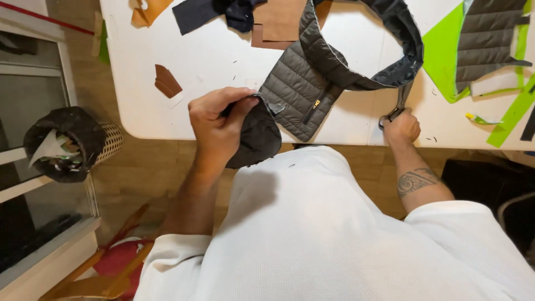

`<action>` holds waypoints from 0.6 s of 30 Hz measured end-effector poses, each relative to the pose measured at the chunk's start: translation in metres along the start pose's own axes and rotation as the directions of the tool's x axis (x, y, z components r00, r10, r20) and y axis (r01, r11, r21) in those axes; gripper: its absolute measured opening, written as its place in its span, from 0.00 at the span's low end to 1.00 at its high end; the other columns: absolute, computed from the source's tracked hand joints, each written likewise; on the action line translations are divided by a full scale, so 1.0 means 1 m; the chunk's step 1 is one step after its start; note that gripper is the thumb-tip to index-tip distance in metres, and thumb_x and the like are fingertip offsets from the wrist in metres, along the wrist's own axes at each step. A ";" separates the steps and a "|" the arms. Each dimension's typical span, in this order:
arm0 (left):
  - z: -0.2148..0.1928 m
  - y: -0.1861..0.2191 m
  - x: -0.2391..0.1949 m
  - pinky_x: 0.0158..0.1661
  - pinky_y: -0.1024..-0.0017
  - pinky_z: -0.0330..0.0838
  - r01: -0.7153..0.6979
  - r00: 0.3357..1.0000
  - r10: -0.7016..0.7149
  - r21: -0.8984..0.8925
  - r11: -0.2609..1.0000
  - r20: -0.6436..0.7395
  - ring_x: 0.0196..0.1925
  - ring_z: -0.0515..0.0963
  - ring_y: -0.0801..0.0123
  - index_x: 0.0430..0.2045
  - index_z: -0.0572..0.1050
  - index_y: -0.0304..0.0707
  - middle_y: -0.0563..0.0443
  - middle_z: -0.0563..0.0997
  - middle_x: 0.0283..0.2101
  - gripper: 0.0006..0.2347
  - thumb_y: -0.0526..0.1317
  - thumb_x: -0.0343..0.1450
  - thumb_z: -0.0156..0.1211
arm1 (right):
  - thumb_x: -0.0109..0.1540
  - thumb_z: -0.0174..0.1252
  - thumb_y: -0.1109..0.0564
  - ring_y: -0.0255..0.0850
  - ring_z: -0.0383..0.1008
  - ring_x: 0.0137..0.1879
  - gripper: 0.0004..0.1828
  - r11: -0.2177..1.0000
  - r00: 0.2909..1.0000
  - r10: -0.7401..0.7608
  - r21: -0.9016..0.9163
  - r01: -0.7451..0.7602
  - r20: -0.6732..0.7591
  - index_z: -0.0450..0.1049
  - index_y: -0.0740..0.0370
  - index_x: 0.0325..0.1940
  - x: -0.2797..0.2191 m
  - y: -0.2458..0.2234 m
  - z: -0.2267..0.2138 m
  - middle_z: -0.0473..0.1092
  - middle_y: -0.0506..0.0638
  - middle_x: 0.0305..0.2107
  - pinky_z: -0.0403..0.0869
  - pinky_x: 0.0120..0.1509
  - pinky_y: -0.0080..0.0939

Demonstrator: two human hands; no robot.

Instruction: Trimming excess material from a quilted bag panel and aligning it with a lining using clips.

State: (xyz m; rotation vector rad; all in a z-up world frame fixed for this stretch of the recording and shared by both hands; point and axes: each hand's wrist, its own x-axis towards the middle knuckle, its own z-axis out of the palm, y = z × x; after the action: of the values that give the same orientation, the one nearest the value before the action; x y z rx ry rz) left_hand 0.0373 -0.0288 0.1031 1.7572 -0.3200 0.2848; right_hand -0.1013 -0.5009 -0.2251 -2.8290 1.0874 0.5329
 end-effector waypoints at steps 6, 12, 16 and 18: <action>0.000 -0.002 0.003 0.36 0.70 0.80 -0.007 0.999 0.011 -0.073 0.997 0.049 0.31 0.87 0.58 0.31 0.85 0.32 0.45 0.85 0.26 0.04 0.27 0.67 0.73 | 0.51 0.71 0.49 0.53 0.79 0.33 0.17 0.866 0.978 0.158 0.457 -0.203 0.135 0.75 0.60 0.34 0.001 0.052 0.054 0.73 0.57 0.23 0.77 0.33 0.52; 0.000 -0.006 0.003 0.35 0.69 0.80 0.019 0.997 -0.008 -0.151 0.988 0.075 0.32 0.87 0.57 0.30 0.84 0.30 0.43 0.84 0.26 0.04 0.26 0.66 0.72 | 0.59 0.66 0.57 0.37 0.79 0.31 0.12 0.124 0.919 0.048 0.911 -0.393 0.390 0.71 0.60 0.41 -0.041 0.052 0.000 0.73 0.48 0.28 0.81 0.36 0.31; -0.002 0.009 0.008 0.40 0.73 0.77 0.077 0.965 -0.045 -0.112 0.991 0.259 0.35 0.84 0.66 0.32 0.82 0.30 0.46 0.86 0.34 0.01 0.28 0.71 0.67 | 0.66 0.60 0.71 0.47 0.80 0.39 0.22 0.015 0.972 -0.059 0.973 0.230 -0.228 0.59 0.58 0.58 -0.077 0.012 -0.083 0.74 0.55 0.38 0.81 0.49 0.46; -0.002 0.012 0.010 0.40 0.73 0.77 0.051 0.951 -0.012 -0.118 0.992 0.310 0.34 0.84 0.66 0.31 0.81 0.31 0.47 0.85 0.34 0.01 0.28 0.71 0.67 | 0.59 0.67 0.63 0.47 0.76 0.44 0.29 -0.040 0.914 -0.217 0.939 0.341 -0.342 0.60 0.55 0.59 -0.103 -0.031 -0.133 0.71 0.56 0.43 0.79 0.52 0.46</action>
State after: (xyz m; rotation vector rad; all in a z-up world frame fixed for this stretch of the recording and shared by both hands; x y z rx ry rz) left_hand 0.0420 -0.0299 0.1182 1.6794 -0.5229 -0.0363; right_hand -0.1126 -0.4366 -0.0668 -1.5553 0.4044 -0.3880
